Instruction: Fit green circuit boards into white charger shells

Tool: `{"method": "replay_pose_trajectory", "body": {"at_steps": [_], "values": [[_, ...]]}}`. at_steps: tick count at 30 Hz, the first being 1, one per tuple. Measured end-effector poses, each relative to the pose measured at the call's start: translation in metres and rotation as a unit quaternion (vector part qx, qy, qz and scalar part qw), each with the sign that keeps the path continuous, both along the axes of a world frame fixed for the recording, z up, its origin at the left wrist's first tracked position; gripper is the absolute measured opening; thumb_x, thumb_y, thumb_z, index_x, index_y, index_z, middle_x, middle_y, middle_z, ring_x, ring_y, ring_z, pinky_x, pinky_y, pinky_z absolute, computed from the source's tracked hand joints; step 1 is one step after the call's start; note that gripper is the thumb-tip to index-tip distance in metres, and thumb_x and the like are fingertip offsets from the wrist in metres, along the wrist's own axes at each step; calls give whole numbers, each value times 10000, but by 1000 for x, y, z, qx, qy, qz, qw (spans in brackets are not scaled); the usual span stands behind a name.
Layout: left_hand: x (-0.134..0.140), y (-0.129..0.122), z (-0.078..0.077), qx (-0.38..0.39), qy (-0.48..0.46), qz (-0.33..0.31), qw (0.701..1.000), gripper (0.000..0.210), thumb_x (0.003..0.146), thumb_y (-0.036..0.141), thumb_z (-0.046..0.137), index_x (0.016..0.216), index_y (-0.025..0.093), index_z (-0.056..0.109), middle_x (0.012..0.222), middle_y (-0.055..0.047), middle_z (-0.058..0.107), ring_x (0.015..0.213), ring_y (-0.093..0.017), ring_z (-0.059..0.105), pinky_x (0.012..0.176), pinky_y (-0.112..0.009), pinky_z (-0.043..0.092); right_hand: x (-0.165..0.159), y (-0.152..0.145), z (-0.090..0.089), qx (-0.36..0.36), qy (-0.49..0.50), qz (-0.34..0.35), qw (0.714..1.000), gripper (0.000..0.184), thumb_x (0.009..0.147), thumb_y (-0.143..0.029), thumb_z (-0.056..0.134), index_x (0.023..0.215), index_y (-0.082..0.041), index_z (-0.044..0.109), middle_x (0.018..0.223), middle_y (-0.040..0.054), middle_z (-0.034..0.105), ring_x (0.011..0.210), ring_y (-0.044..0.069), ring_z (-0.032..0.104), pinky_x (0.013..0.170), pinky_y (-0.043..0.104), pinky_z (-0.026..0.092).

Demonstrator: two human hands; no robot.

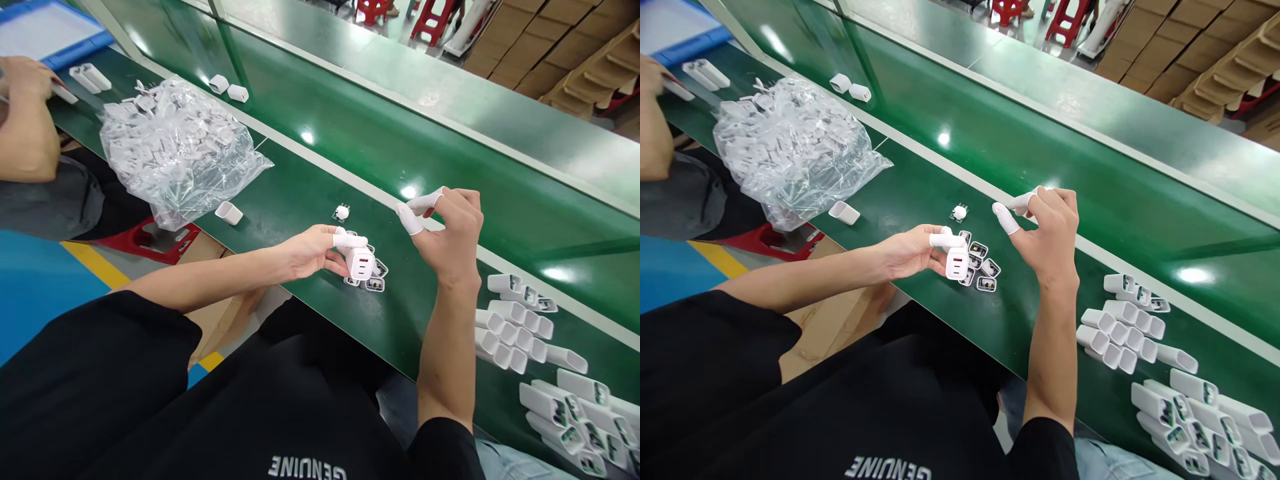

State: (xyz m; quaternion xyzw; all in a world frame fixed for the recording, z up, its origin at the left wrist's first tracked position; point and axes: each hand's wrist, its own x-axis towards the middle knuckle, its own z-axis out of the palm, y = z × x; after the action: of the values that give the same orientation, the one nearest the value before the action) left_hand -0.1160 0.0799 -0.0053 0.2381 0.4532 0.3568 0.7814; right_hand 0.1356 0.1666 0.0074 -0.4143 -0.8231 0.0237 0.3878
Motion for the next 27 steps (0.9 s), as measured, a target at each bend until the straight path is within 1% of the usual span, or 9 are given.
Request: {"method": "replay_pose_trajectory", "body": {"at_steps": [8, 12, 14, 16, 18, 20, 21, 24, 27], "values": [[1, -6, -4, -16, -14, -18, 1000, 393, 779, 390, 1062, 922, 130, 805, 893, -125, 857, 734, -221, 829, 702, -348, 731, -1, 2, -4, 19, 18, 21, 999, 288, 1057, -430, 739, 824, -278, 666, 746, 2, 677, 744, 230, 606, 917, 495, 469], [-8, -4, -19, 3, 18, 14, 1000, 454, 747, 440, 1074, 822, 157, 726, 848, -104, 834, 720, -214, 817, 715, -363, 730, 0, 1, -3, 15, 17, 16, 1000, 255, 1046, -421, 749, 848, -279, 674, 755, 0, 671, 737, 222, 600, 927, 492, 465], [-20, 3, -31, 63, 83, 66, 992, 474, 739, 460, 1071, 812, 168, 705, 829, -79, 811, 726, -217, 814, 728, -388, 734, 0, 1, -3, 6, 12, 9, 1000, 262, 1044, -440, 747, 851, -280, 676, 762, -1, 672, 737, 219, 598, 935, 491, 462], [-37, 17, -45, 184, 193, 155, 951, 476, 733, 469, 1070, 815, 185, 696, 827, -44, 775, 765, -223, 820, 751, -399, 734, 0, 1, -2, 0, 9, 5, 1000, 281, 1049, -465, 737, 847, -280, 675, 759, 0, 666, 740, 221, 592, 940, 490, 458], [-57, 35, -59, 331, 303, 241, 860, 437, 783, 469, 1041, 827, 208, 694, 888, -29, 740, 875, -236, 834, 821, -409, 731, 0, 1, -1, -2, 7, 4, 1000, 304, 1058, -486, 722, 839, -280, 673, 744, 0, 654, 737, 222, 584, 941, 488, 459], [-75, 52, -74, 439, 383, 260, 770, 360, 875, 445, 978, 828, 228, 695, 947, -33, 705, 978, -239, 823, 911, -417, 706, -1, 1, 0, -6, 1, 2, 1000, 325, 1067, -503, 709, 834, -280, 671, 733, -3, 647, 733, 222, 584, 944, 488, 464], [-82, 59, -81, 467, 416, 241, 742, 319, 917, 411, 941, 817, 233, 695, 951, -36, 689, 993, -234, 807, 944, -417, 683, -1, 0, 1, -8, -3, 1, 1000, 334, 1070, -512, 704, 831, -280, 671, 729, -3, 645, 733, 223, 587, 946, 489, 467], [-92, 70, -97, 465, 499, 152, 715, 301, 962, 267, 862, 733, 229, 670, 873, -35, 639, 903, -206, 731, 958, -380, 603, 0, -1, 3, -14, -5, -4, 1000, 345, 1067, -529, 705, 823, -286, 679, 730, -2, 647, 736, 230, 594, 955, 503, 474], [-89, 73, -100, 445, 521, 149, 713, 245, 963, 213, 845, 762, 224, 706, 895, -44, 626, 914, -202, 684, 950, -339, 544, 2, -1, 4, -21, -2, -1, 1000, 319, 1056, -529, 719, 839, -296, 703, 740, 0, 666, 733, 234, 601, 964, 521, 480]]}}
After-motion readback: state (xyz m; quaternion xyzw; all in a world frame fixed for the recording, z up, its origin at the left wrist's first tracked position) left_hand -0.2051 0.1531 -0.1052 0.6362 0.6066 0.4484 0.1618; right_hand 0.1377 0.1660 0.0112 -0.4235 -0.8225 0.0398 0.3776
